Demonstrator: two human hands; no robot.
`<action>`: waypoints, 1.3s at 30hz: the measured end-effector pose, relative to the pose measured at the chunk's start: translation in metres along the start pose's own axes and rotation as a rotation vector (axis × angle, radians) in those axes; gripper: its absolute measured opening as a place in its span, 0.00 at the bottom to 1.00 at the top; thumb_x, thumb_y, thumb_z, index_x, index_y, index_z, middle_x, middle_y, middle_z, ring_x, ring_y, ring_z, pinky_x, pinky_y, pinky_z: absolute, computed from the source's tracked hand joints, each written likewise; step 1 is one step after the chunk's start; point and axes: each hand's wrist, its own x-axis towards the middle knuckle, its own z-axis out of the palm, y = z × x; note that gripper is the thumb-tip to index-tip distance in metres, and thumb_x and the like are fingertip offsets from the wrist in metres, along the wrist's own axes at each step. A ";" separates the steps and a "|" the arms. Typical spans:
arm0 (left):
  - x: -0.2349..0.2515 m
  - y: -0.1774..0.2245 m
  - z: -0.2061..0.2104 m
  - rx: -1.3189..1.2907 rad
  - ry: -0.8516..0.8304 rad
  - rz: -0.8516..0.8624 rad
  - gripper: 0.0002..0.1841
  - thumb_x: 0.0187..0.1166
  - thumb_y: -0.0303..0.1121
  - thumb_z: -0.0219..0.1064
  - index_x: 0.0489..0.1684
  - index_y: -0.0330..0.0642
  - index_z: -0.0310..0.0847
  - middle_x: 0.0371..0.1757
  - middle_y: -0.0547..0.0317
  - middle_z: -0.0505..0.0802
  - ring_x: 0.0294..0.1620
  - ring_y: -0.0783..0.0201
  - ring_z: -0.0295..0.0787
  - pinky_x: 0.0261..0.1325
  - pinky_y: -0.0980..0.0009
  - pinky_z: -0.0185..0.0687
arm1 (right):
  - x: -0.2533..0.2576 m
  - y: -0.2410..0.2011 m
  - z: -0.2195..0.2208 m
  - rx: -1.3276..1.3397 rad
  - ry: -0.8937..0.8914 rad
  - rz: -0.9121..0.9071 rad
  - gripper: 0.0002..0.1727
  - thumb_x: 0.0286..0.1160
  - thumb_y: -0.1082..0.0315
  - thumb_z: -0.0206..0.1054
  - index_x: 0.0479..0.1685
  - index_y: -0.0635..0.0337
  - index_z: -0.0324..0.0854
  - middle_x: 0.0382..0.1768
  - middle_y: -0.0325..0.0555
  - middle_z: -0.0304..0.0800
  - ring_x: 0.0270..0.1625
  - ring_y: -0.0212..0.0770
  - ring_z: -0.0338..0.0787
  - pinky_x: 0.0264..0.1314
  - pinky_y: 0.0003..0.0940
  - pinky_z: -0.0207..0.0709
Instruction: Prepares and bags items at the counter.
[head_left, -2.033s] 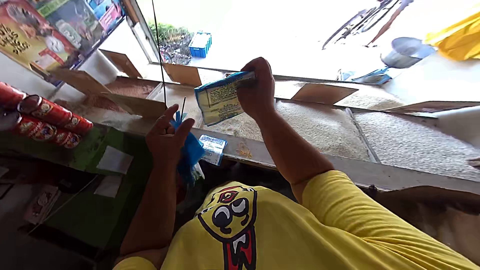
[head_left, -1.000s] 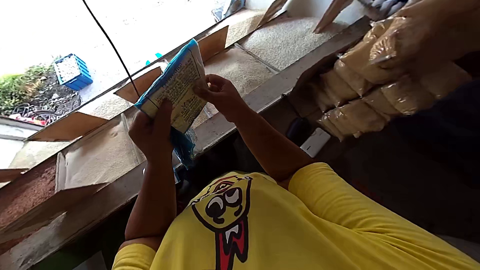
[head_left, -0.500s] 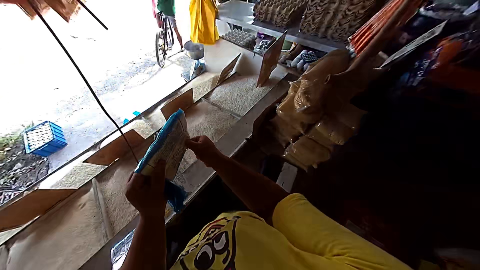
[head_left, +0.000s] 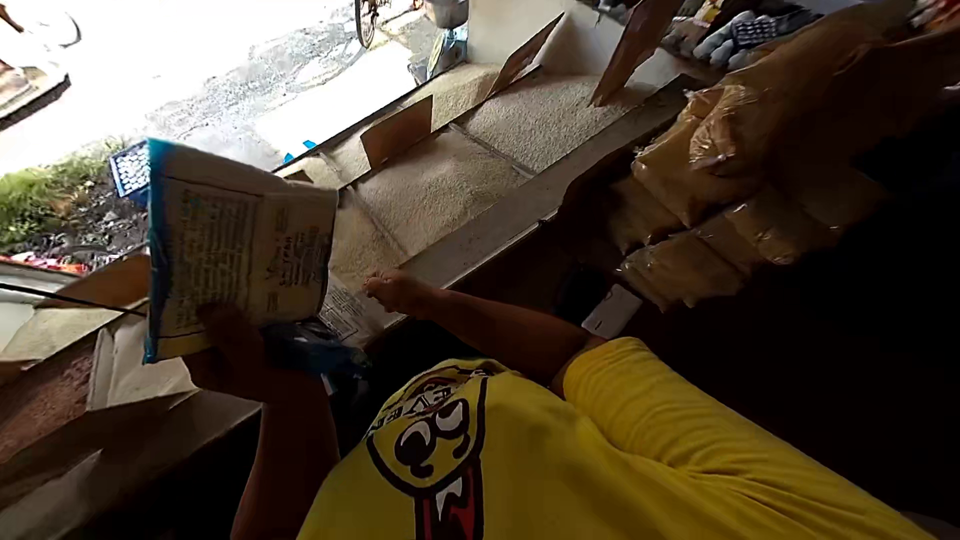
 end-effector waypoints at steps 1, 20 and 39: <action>0.000 0.010 -0.007 0.094 0.053 -0.039 0.16 0.87 0.24 0.53 0.62 0.14 0.69 0.49 0.60 0.85 0.51 0.86 0.81 0.59 0.83 0.78 | -0.004 0.005 0.019 -0.046 -0.141 0.001 0.19 0.93 0.64 0.47 0.51 0.70 0.80 0.31 0.46 0.79 0.31 0.34 0.77 0.37 0.34 0.75; -0.023 0.047 -0.108 0.300 0.389 -0.014 0.10 0.90 0.22 0.46 0.51 0.23 0.72 0.40 0.66 0.87 0.45 0.83 0.87 0.54 0.81 0.85 | 0.076 0.079 0.020 -0.887 -0.301 -0.110 0.15 0.85 0.68 0.62 0.62 0.57 0.90 0.61 0.55 0.92 0.69 0.54 0.87 0.78 0.58 0.73; -0.039 -0.013 -0.115 0.002 -0.307 0.030 0.05 0.83 0.37 0.69 0.48 0.56 0.91 0.44 0.83 0.96 0.42 0.84 0.92 0.49 0.81 0.90 | -0.041 -0.062 0.045 -0.110 -0.244 -0.608 0.38 0.54 0.69 0.86 0.69 0.67 0.75 0.54 0.43 0.92 0.57 0.28 0.91 0.66 0.30 0.86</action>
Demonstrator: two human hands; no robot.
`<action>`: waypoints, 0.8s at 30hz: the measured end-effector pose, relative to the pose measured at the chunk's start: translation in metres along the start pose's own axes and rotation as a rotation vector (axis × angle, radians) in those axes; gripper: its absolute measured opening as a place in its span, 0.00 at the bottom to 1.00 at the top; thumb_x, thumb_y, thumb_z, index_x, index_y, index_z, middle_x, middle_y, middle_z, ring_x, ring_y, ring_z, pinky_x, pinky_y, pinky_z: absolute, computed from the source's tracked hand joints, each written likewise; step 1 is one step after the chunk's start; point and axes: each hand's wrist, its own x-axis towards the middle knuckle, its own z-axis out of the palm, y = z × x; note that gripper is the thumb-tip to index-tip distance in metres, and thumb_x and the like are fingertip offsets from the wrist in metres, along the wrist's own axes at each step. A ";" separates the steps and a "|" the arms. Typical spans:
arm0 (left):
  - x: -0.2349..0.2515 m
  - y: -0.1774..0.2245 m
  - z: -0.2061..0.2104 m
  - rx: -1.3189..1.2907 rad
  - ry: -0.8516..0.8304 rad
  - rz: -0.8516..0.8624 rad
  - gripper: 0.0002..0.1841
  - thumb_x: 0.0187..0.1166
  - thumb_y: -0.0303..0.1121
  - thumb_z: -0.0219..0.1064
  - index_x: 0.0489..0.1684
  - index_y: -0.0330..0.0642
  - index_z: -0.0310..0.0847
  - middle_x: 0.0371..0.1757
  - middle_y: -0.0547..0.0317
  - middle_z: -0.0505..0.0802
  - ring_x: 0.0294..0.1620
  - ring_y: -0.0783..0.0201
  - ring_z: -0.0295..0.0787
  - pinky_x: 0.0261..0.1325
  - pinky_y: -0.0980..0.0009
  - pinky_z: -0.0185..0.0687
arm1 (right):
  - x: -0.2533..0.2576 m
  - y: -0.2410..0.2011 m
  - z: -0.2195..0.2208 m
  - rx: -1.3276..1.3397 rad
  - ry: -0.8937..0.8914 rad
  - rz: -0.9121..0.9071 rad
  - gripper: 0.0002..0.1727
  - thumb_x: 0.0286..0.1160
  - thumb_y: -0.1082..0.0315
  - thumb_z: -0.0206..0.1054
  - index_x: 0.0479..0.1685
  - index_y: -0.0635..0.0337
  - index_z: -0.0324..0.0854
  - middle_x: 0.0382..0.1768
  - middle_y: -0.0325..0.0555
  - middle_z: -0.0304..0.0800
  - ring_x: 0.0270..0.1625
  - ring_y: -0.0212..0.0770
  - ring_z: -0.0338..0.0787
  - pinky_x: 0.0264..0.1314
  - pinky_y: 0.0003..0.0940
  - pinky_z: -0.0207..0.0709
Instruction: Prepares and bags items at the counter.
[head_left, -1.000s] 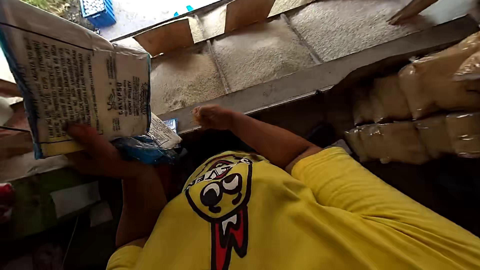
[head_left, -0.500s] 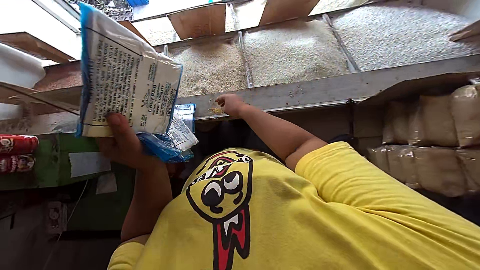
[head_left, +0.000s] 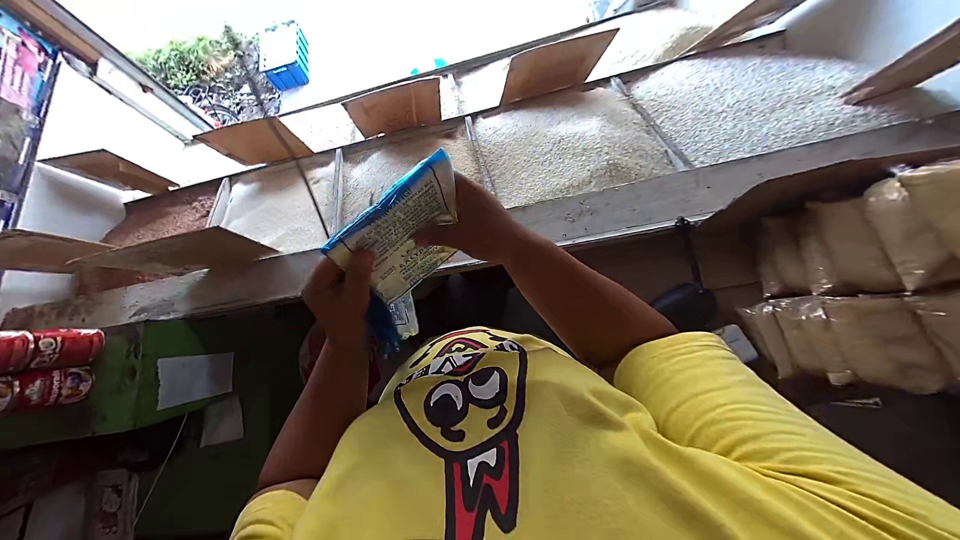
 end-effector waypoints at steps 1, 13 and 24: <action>-0.001 -0.002 0.003 0.035 0.049 0.013 0.05 0.85 0.37 0.68 0.48 0.53 0.90 0.44 0.82 0.95 0.42 0.84 0.91 0.49 0.81 0.88 | -0.005 0.005 -0.005 0.126 0.026 0.040 0.31 0.58 0.76 0.82 0.66 0.68 0.76 0.52 0.44 0.93 0.55 0.30 0.93 0.64 0.31 0.88; 0.018 -0.006 0.010 0.130 0.198 0.153 0.14 0.91 0.39 0.58 0.52 0.43 0.90 0.54 0.75 0.94 0.57 0.80 0.89 0.62 0.76 0.84 | -0.093 0.148 -0.106 -0.971 0.350 0.941 0.48 0.65 0.72 0.76 0.91 0.67 0.57 0.85 0.79 0.56 0.86 0.79 0.60 0.81 0.75 0.62; 0.025 0.013 0.008 -0.141 0.161 0.176 0.23 0.94 0.48 0.48 0.75 0.38 0.59 0.23 0.77 0.77 0.19 0.84 0.67 0.25 0.85 0.69 | -0.098 0.140 -0.083 -1.071 -0.370 0.670 0.23 0.87 0.70 0.60 0.80 0.59 0.77 0.81 0.69 0.73 0.84 0.70 0.72 0.82 0.66 0.66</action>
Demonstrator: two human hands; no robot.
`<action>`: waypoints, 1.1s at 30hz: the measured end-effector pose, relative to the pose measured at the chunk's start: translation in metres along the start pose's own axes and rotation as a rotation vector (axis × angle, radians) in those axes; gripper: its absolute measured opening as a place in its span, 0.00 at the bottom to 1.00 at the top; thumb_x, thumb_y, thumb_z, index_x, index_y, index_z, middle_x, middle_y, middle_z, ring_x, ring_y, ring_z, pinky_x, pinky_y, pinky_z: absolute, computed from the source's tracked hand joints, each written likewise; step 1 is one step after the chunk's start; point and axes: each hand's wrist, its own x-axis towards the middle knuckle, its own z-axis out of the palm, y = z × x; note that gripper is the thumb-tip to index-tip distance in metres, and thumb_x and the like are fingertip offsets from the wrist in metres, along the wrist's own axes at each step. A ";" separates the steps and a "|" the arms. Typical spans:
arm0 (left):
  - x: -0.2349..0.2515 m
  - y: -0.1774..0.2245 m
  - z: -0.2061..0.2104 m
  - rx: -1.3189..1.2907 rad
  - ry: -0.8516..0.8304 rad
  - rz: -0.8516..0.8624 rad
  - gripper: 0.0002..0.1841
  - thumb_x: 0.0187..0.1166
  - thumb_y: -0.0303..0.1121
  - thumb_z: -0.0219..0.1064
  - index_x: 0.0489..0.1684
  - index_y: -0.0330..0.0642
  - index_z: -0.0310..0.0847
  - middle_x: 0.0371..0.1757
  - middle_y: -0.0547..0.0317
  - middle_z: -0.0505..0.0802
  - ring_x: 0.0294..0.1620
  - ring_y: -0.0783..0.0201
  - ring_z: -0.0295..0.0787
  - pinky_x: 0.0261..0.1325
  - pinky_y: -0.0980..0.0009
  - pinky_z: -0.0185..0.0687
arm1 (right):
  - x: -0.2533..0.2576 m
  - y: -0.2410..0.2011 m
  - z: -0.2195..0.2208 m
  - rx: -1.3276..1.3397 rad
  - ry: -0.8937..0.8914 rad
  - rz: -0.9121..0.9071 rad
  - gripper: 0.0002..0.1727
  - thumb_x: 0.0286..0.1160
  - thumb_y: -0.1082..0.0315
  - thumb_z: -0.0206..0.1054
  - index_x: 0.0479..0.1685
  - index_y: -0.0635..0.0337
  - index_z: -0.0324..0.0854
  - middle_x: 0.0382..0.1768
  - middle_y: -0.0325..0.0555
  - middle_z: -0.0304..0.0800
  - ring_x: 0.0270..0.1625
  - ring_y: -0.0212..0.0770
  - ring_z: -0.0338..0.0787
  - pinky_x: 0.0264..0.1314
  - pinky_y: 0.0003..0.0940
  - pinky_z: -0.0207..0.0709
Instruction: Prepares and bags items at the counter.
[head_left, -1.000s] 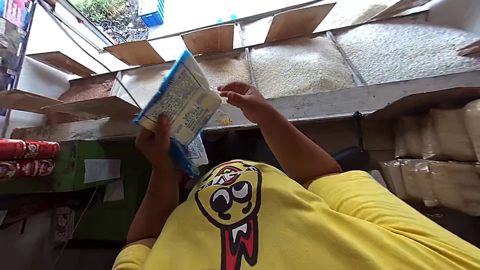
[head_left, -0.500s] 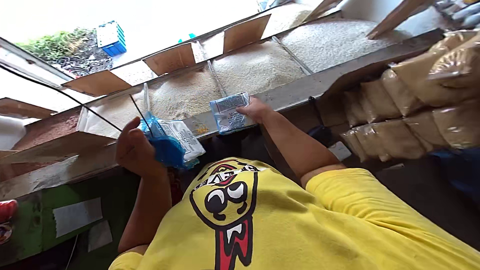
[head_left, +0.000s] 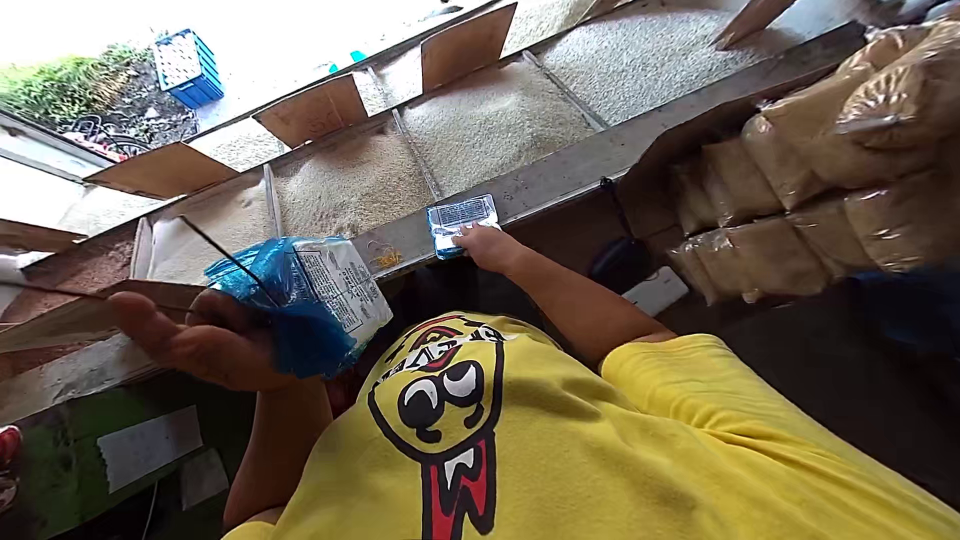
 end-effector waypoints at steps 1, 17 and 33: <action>0.003 0.005 -0.001 0.022 0.018 -0.005 0.24 0.95 0.48 0.46 0.73 0.36 0.53 0.21 0.75 0.76 0.16 0.82 0.67 0.22 0.83 0.71 | 0.002 0.004 -0.005 0.040 -0.020 -0.005 0.22 0.89 0.68 0.57 0.79 0.58 0.78 0.78 0.66 0.78 0.82 0.66 0.75 0.83 0.63 0.67; 0.004 0.013 -0.004 -0.030 -0.049 -0.132 0.10 0.95 0.32 0.41 0.57 0.47 0.70 0.23 0.83 0.81 0.22 0.86 0.76 0.31 0.87 0.76 | -0.001 0.004 0.003 0.019 0.132 0.095 0.15 0.80 0.65 0.69 0.55 0.69 0.88 0.60 0.65 0.89 0.67 0.66 0.87 0.68 0.67 0.79; 0.006 -0.014 0.016 -0.114 0.005 -0.167 0.13 0.92 0.26 0.41 0.54 0.44 0.73 0.20 0.83 0.78 0.19 0.85 0.74 0.28 0.87 0.75 | -0.007 -0.044 -0.004 -0.138 -0.043 0.198 0.20 0.86 0.80 0.46 0.70 0.80 0.74 0.70 0.77 0.79 0.75 0.72 0.79 0.73 0.65 0.73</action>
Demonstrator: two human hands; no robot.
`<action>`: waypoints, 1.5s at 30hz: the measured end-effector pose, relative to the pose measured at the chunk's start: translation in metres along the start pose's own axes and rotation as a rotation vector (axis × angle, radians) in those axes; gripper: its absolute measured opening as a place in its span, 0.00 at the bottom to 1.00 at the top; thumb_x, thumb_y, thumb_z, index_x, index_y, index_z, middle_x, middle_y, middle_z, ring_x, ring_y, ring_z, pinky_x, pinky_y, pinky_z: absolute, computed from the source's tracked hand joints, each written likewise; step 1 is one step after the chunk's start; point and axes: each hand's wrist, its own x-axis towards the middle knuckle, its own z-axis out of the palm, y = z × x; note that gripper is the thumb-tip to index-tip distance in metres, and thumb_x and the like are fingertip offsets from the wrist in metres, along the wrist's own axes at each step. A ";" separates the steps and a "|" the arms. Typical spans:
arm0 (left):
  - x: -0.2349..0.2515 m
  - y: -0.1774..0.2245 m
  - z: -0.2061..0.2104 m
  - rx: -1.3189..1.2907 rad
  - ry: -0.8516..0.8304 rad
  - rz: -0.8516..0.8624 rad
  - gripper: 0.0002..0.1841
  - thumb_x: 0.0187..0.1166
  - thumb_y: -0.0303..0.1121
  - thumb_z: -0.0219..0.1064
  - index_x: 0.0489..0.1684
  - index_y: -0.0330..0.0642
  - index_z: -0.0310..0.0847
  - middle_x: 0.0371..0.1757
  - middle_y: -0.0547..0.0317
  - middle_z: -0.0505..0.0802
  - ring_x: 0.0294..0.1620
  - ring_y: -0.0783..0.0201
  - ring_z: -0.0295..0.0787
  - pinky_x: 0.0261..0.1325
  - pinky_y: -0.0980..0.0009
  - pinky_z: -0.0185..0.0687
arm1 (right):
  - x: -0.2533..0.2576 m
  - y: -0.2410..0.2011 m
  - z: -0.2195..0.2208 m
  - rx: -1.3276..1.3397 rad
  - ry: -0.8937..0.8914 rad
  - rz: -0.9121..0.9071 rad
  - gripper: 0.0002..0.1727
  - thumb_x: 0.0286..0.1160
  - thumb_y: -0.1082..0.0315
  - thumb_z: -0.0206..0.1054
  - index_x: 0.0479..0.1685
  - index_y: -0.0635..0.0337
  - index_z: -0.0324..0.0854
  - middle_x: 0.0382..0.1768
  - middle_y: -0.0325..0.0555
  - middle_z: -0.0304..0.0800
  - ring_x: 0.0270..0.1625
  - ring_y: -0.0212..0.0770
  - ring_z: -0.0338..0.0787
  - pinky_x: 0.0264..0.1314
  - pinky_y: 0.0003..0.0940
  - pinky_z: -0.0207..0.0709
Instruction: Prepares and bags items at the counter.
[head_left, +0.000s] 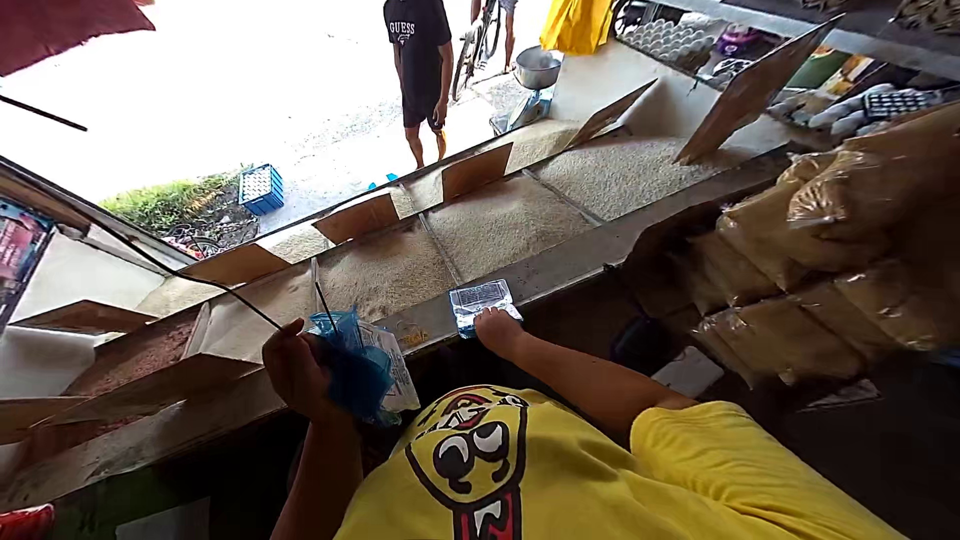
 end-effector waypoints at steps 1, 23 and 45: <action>0.000 0.000 0.000 0.007 0.006 -0.011 0.13 0.91 0.26 0.40 0.53 0.44 0.73 0.20 0.83 0.77 0.19 0.85 0.73 0.28 0.87 0.75 | 0.000 0.001 0.002 0.028 0.021 0.003 0.21 0.86 0.80 0.45 0.71 0.79 0.73 0.71 0.76 0.78 0.76 0.72 0.79 0.74 0.65 0.73; 0.008 -0.015 -0.025 0.058 -0.159 -0.030 0.12 0.95 0.33 0.43 0.59 0.50 0.74 0.24 0.84 0.82 0.20 0.86 0.75 0.27 0.88 0.75 | 0.007 0.075 -0.020 0.979 0.565 0.163 0.20 0.93 0.58 0.55 0.58 0.66 0.85 0.51 0.60 0.91 0.58 0.53 0.90 0.68 0.58 0.78; 0.004 -0.015 -0.024 0.057 -0.121 -0.004 0.13 0.94 0.33 0.46 0.60 0.54 0.78 0.25 0.86 0.82 0.21 0.88 0.74 0.27 0.89 0.72 | 0.006 0.046 0.019 1.350 0.503 0.666 0.39 0.73 0.71 0.70 0.85 0.65 0.55 0.74 0.72 0.75 0.73 0.65 0.81 0.70 0.64 0.78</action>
